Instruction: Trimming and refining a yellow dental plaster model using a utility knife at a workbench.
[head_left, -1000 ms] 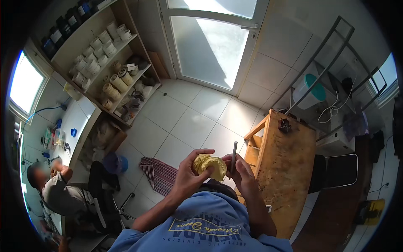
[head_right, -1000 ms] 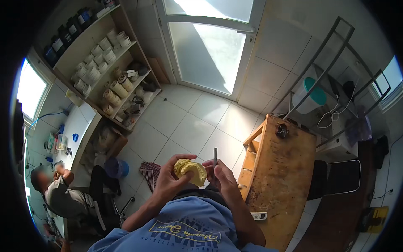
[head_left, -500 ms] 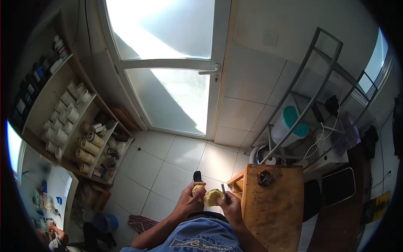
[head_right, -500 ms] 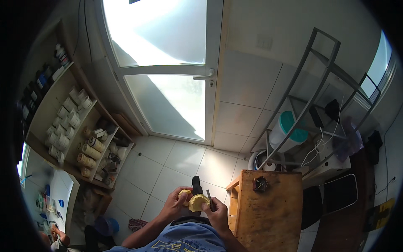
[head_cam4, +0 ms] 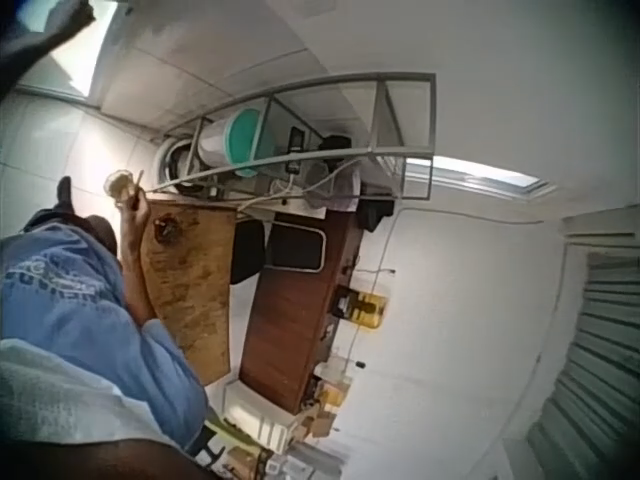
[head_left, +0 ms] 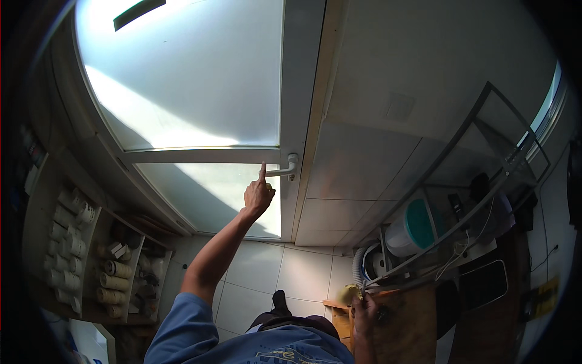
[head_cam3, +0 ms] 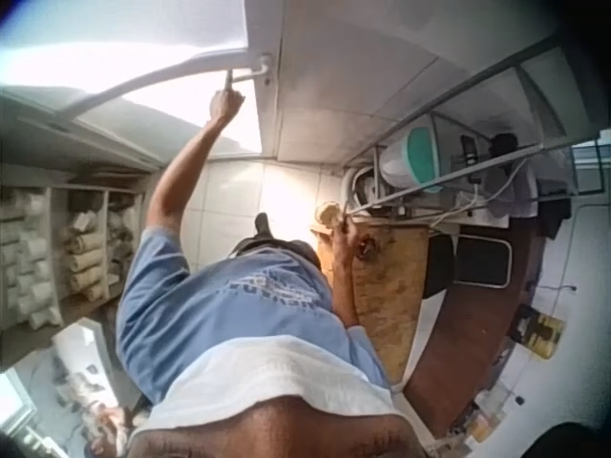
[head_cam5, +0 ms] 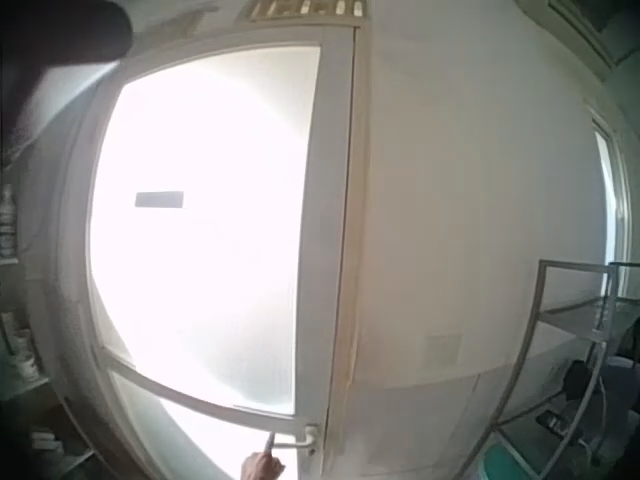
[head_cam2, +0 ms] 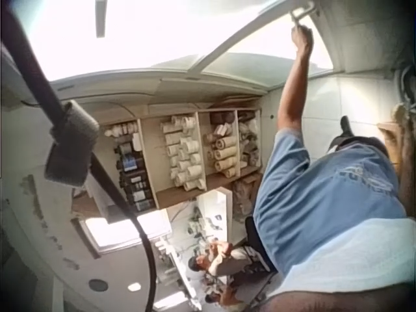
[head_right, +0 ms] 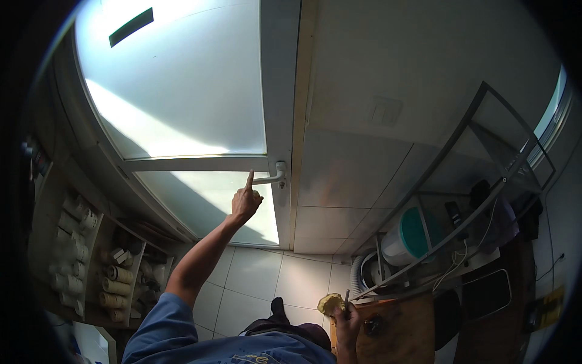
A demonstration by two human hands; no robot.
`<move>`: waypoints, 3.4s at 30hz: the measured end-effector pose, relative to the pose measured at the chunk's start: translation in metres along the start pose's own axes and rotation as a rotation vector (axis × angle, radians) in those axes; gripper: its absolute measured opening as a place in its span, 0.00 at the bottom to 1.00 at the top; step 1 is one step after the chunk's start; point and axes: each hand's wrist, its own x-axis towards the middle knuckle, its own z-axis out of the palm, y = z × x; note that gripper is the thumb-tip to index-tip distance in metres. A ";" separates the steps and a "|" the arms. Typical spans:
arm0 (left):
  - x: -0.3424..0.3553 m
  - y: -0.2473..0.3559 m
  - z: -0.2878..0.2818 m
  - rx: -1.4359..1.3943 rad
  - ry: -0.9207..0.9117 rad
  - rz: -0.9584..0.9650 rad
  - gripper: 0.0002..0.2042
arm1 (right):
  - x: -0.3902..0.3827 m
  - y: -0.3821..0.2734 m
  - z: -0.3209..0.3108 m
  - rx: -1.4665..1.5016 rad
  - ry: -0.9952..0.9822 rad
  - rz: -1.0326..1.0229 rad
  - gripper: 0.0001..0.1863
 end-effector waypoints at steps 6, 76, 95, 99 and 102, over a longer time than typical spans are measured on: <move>0.006 -0.020 0.056 -0.150 0.055 -0.032 0.39 | 0.050 0.001 0.037 0.008 0.001 0.097 0.11; 0.148 -0.469 -0.107 -0.951 1.144 -0.422 0.08 | 0.353 0.017 0.710 -0.409 -1.639 -0.098 0.09; 0.001 -0.260 0.119 -0.403 3.204 -0.600 0.08 | 0.635 0.115 0.908 -0.535 -1.925 0.140 0.10; 0.070 -0.058 0.161 0.281 3.418 -0.762 0.09 | 0.737 0.113 0.932 -0.685 -1.924 0.146 0.12; 0.136 0.020 0.116 0.386 3.205 -0.934 0.30 | 0.749 0.053 0.910 -0.864 -1.818 0.118 0.31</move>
